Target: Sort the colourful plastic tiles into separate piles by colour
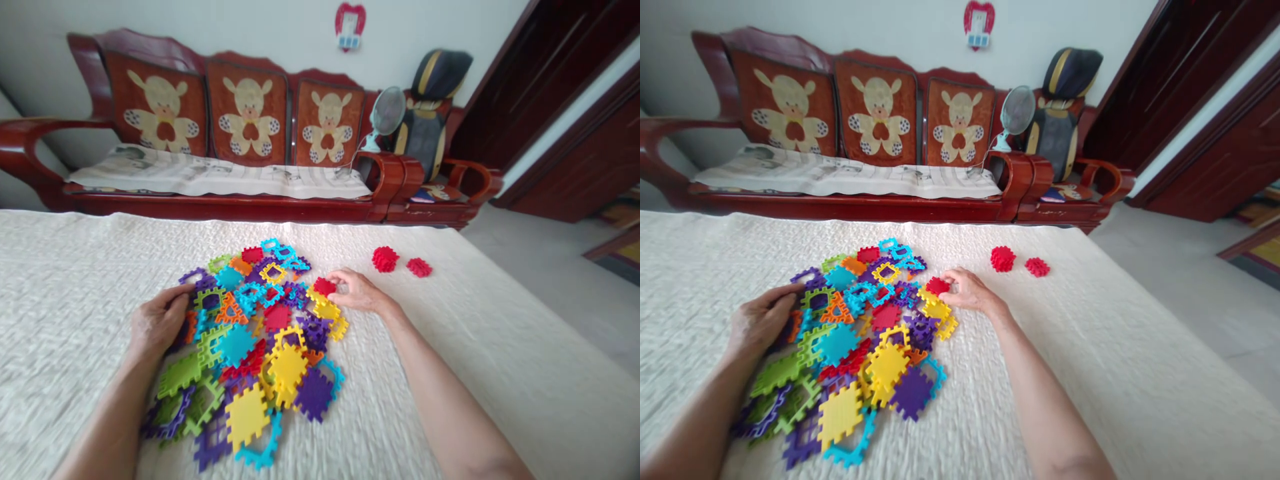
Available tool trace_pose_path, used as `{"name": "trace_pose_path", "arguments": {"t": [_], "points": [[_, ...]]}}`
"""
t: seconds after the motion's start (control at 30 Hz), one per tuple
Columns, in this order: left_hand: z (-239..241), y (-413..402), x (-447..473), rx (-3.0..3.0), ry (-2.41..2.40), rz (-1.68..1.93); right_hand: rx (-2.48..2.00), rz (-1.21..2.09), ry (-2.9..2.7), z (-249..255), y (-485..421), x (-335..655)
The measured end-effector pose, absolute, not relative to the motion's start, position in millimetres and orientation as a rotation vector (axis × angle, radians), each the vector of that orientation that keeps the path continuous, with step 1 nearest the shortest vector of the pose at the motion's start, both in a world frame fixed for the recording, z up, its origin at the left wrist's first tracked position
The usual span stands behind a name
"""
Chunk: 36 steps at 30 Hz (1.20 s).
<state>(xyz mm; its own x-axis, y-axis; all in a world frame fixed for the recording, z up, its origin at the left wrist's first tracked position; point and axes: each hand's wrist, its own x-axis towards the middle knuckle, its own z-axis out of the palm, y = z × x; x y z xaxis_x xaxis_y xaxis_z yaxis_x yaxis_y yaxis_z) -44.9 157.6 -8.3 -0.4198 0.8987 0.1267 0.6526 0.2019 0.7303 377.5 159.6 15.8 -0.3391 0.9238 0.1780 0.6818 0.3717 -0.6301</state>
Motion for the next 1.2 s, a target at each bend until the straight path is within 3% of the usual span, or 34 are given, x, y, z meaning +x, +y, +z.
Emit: {"name": "trace_pose_path", "arguments": {"t": [0.37, 0.53, 0.97, 1.2], "points": [[5.4, 153.6, -40.9, 1.415, 2.213, 1.009, -1.382, 0.617, -1.679, 28.0, 168.7, 421.9], [9.1, 152.8, -40.2, 1.413, 2.224, 0.991, -1.472, 0.752, -1.82, 17.4, 168.3, 433.7], [15.0, 151.4, -33.0, 1.414, 2.21, 1.051, -1.984, 0.176, -1.891, 9.1, 155.9, 386.9], [17.6, 148.6, -37.1, 1.485, 2.229, 0.924, -1.892, 0.212, -1.764, 26.4, 160.3, 385.8]]}}
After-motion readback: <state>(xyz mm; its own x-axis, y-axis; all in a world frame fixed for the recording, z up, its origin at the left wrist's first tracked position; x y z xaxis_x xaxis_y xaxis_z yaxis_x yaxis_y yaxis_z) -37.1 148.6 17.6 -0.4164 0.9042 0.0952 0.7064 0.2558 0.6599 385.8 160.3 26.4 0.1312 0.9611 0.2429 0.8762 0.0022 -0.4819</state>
